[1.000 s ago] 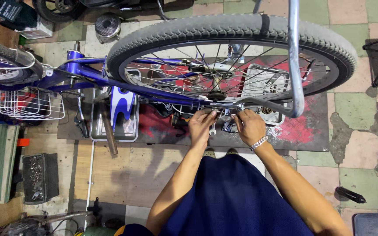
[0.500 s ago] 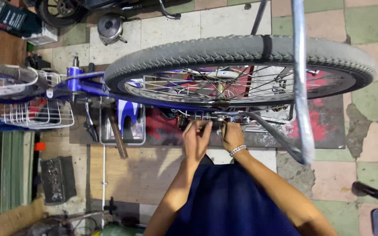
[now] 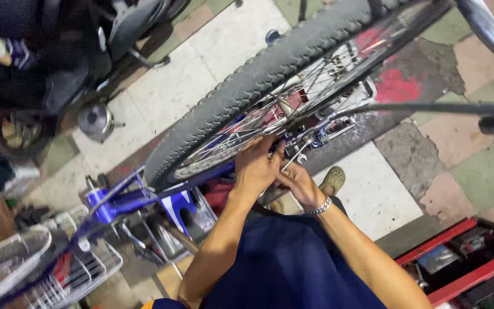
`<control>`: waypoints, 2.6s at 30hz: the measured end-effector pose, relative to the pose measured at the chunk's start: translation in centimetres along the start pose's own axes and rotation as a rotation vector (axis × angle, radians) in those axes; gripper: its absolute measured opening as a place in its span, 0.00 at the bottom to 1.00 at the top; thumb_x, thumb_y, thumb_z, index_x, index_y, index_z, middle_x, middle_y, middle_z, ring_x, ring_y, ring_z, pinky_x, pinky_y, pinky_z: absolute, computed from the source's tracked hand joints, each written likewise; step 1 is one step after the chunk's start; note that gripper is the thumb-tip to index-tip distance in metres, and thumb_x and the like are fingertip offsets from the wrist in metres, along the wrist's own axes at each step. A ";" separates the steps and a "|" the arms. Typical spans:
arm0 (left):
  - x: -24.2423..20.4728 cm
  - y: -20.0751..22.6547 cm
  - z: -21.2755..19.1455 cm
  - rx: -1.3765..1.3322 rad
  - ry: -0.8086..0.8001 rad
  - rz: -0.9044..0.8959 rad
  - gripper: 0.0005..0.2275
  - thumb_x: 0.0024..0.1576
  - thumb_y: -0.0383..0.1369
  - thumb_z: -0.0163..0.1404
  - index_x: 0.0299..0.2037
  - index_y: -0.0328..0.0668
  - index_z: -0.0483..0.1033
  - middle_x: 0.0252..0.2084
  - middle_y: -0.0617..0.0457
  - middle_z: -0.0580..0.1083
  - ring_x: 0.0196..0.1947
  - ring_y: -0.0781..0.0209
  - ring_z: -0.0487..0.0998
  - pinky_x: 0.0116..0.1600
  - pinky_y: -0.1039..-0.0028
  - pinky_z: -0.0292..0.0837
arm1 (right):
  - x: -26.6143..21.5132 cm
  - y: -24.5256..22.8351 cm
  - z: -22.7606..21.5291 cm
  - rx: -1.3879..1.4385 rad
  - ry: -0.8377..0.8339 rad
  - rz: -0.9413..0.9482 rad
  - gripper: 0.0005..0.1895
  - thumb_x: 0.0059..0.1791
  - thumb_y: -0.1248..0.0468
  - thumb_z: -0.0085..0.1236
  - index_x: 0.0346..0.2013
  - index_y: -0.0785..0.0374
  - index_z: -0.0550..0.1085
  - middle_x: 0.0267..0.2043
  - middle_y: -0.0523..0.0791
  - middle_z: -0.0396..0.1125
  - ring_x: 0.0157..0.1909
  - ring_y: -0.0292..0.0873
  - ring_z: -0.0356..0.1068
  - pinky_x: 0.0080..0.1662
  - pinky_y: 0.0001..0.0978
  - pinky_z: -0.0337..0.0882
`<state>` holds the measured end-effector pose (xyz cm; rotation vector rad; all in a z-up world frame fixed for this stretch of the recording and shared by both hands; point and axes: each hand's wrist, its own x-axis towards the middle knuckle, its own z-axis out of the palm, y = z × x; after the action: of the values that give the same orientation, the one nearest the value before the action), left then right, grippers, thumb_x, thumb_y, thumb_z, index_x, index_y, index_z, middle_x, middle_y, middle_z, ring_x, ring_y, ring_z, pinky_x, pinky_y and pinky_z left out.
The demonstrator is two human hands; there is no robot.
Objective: The person uses a wrench to loosen and remove the rear wheel axle nut from a blue bicycle. They then remove the wheel and chain, placing the chain in a metal tray. Finally, they retrieve small parts from a blue parts organizer.
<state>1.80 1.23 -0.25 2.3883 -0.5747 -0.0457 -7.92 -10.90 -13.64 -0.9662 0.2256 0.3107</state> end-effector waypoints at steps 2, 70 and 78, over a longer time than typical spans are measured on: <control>0.6 -0.2 -0.2 -0.021 -0.043 0.049 0.13 0.62 0.42 0.50 0.45 0.40 0.78 0.39 0.43 0.78 0.40 0.41 0.79 0.44 0.54 0.73 | 0.1 -1.0 0.5 0.033 0.089 -0.086 0.11 0.58 0.62 0.52 0.54 0.63 0.70 0.40 0.43 0.71 0.34 0.35 0.70 0.33 0.26 0.64; 2.3 1.3 0.9 0.247 -0.355 -0.006 0.16 0.57 0.44 0.48 0.39 0.39 0.79 0.38 0.39 0.79 0.42 0.38 0.80 0.51 0.51 0.72 | 1.6 -2.1 -5.8 -1.327 0.561 -0.335 0.10 0.50 0.65 0.49 0.44 0.66 0.67 0.33 0.58 0.68 0.36 0.63 0.70 0.38 0.52 0.70; 3.2 0.7 0.6 0.166 -0.409 -0.076 0.14 0.57 0.42 0.45 0.41 0.42 0.79 0.37 0.39 0.79 0.40 0.36 0.79 0.50 0.49 0.71 | 0.0 -2.9 0.1 0.416 0.037 0.068 0.18 0.61 0.52 0.45 0.39 0.64 0.68 0.24 0.40 0.63 0.23 0.39 0.65 0.29 0.38 0.72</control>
<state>4.30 -0.95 0.05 2.5771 -0.6963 -0.5500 -6.87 -12.33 -11.31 -0.5541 0.3422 0.2934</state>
